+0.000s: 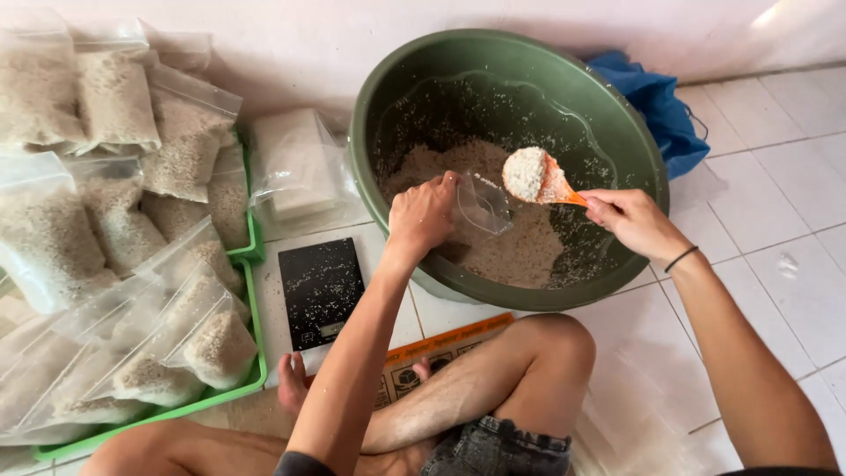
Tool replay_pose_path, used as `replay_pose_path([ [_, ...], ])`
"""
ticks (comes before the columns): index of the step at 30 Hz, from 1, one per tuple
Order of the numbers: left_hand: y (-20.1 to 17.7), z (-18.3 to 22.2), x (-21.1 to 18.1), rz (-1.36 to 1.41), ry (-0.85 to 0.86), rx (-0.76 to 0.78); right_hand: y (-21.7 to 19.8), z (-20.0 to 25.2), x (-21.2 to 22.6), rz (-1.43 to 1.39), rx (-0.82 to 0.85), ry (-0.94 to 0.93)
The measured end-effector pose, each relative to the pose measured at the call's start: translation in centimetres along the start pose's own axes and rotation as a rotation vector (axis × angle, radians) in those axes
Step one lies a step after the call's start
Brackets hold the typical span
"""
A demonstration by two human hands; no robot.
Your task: Manually filling plastic bags with granular food material, weighing them on a digital scale, and organizing them into a tray.
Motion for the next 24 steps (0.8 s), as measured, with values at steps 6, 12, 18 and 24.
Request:
replay_pose_path([
  [6,0.2,-0.1,0.0,-0.009,-0.001,0.022,0.4,1.4,3.5,0.235,-0.068,-0.007],
  [12,0.0,-0.1,0.0,-0.005,0.003,-0.007,2.7,2.0,5.5,0.307,-0.078,-0.151],
  [18,-0.2,0.0,-0.2,-0.004,0.004,0.011,3.6,4.1,9.4,0.533,-0.138,-0.292],
  [24,0.0,0.0,-0.1,0.012,0.012,0.002,3.8,4.7,9.1,0.684,-0.209,-0.369],
])
Point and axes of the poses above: each hand's wrist, its own z-axis away from the middle knuckle, its own y-axis out of the palm, x = y × z, the point moved 8 cm from there along -z, towards the middle knuckle, and after that the axes turned 13 degrees about -x, right-handed, at the moved point
